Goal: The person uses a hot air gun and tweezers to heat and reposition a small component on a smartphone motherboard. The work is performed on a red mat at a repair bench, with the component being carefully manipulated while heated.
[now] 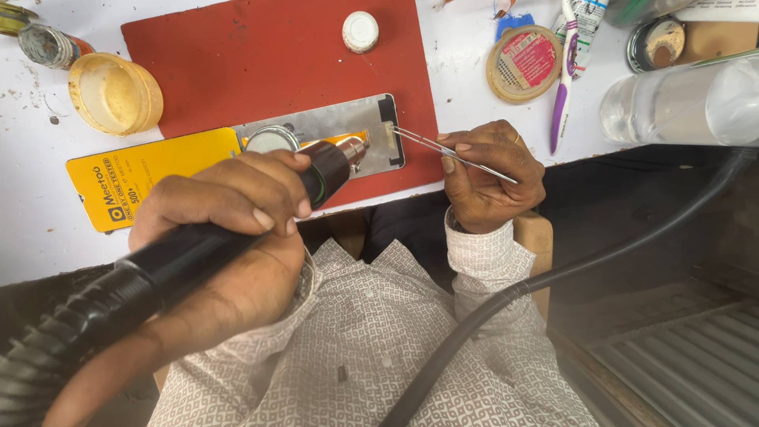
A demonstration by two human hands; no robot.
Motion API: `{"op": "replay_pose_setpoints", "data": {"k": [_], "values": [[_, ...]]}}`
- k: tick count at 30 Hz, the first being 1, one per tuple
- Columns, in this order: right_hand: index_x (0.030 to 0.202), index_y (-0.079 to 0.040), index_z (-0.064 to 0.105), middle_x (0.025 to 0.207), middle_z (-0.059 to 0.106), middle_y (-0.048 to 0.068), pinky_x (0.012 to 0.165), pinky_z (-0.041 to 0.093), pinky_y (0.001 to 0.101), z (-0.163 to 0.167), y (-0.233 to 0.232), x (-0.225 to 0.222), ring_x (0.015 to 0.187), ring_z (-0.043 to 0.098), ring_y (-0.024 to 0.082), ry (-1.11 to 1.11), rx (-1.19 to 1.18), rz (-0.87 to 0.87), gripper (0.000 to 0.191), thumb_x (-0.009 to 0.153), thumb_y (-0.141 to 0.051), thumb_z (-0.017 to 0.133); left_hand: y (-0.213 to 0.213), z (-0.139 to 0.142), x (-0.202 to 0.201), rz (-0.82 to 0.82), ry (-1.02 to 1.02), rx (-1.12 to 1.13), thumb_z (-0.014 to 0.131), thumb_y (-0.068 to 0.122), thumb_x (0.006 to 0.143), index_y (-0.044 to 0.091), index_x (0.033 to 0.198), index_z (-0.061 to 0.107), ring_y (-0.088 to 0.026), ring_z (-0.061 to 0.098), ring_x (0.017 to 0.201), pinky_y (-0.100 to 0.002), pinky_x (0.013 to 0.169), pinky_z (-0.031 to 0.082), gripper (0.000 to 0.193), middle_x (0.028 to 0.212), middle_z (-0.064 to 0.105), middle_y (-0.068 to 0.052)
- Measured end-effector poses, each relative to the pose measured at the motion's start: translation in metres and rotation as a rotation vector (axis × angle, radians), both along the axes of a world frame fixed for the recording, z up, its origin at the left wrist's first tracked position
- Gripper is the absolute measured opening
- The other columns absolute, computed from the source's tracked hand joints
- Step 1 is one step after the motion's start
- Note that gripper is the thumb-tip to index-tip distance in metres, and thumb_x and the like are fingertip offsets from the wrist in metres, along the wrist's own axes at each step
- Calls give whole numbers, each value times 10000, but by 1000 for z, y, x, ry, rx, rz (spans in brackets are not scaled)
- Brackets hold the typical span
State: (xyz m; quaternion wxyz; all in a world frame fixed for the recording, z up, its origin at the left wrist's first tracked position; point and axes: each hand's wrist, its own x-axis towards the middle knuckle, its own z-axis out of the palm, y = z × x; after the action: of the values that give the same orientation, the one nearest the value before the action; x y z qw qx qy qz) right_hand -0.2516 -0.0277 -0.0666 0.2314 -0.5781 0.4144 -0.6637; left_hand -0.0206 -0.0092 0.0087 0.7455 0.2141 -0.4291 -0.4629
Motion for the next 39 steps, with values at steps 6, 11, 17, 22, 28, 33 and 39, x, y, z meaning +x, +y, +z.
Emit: {"op": "replay_pose_setpoints", "data": {"k": [6,11,17,22,28,33,39], "values": [[1036,-35,672,917,733,140,725,583,299,3,2,0,815,725,216,45,5,-10,235,869,95,774,-11,-2,0,33,-29,-48,180,973,718,-34,932,542,-339,593,557,-480,764,568,1091,651,569,-215],[1038,-42,672,919,732,130,723,598,297,3,1,0,815,726,210,30,6,-3,236,871,93,771,1,0,1,-8,-3,19,225,962,751,-36,950,539,-323,558,556,-480,803,544,1065,656,568,-220],[1038,-42,673,915,730,129,722,589,295,3,2,0,823,737,219,33,9,-4,240,872,99,775,-6,-1,0,29,-21,-23,201,970,726,-31,934,541,-329,591,548,-483,759,560,1078,647,569,-216],[1040,-36,671,911,725,134,726,594,301,4,2,0,817,730,218,37,0,-4,243,867,103,772,-12,-1,-2,35,-48,-37,210,983,720,-27,930,534,-329,587,550,-474,747,557,1081,642,564,-212],[1043,-34,672,902,712,134,729,625,309,3,1,0,806,718,210,17,9,3,239,869,106,757,2,0,0,0,3,8,252,949,780,-36,943,538,-328,590,575,-472,784,548,1039,652,569,-215],[1043,-35,670,896,711,119,738,648,323,2,-1,0,801,714,200,22,-3,5,242,866,100,764,7,0,3,-12,-6,9,239,948,782,-40,949,547,-324,592,576,-481,795,549,1048,658,571,-224],[1038,-33,675,904,715,128,723,639,316,2,1,0,797,712,203,34,-12,-10,236,868,96,775,-5,-3,1,7,-4,-18,196,980,704,-35,945,541,-326,589,575,-474,780,553,1098,654,564,-222]]}}
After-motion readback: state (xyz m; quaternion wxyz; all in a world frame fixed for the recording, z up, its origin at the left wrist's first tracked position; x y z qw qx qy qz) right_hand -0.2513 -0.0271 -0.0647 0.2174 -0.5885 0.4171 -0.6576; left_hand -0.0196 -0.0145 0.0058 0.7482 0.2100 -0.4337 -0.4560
